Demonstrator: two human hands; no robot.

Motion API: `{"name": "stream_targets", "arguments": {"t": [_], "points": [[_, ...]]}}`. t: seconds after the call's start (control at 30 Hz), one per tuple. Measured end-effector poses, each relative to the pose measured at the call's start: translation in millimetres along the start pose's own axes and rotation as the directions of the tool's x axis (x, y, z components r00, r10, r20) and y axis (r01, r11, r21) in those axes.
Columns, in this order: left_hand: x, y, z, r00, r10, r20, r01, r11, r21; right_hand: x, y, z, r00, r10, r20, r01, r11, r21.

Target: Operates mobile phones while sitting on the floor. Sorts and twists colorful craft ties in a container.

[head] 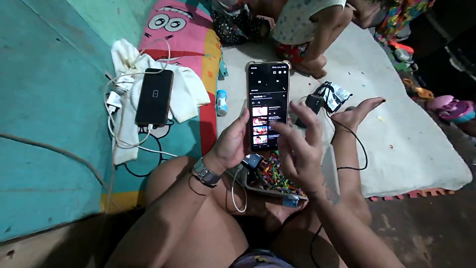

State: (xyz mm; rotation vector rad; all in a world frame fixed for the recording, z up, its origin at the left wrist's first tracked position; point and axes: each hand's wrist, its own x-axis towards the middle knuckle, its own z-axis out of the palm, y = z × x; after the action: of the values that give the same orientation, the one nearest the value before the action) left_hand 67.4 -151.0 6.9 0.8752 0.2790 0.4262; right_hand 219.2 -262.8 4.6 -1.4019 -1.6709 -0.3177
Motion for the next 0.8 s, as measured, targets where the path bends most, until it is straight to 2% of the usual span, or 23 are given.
{"name": "stream_targets", "arguments": {"t": [0.17, 0.6, 0.8], "points": [[0.4, 1.5, -0.4, 1.0, 0.023, -0.005, -0.023, 0.999, -0.035, -28.3, -1.1, 7.9, 0.996, -0.082, 0.033, 0.084, 0.995, -0.05], [-0.3, 1.0, -1.6, 0.999, 0.036, 0.018, -0.035, 0.998, -0.046, -45.0, 4.6, 3.6, 0.996, -0.066, -0.055, 0.061, 0.994, -0.09], [0.0, 0.4, -5.6, 0.996, 0.044, 0.075, -0.039, 0.997, -0.062, -50.3, 7.7, 0.2, 0.995, -0.056, -0.081, 0.047, 0.992, -0.115]]}}
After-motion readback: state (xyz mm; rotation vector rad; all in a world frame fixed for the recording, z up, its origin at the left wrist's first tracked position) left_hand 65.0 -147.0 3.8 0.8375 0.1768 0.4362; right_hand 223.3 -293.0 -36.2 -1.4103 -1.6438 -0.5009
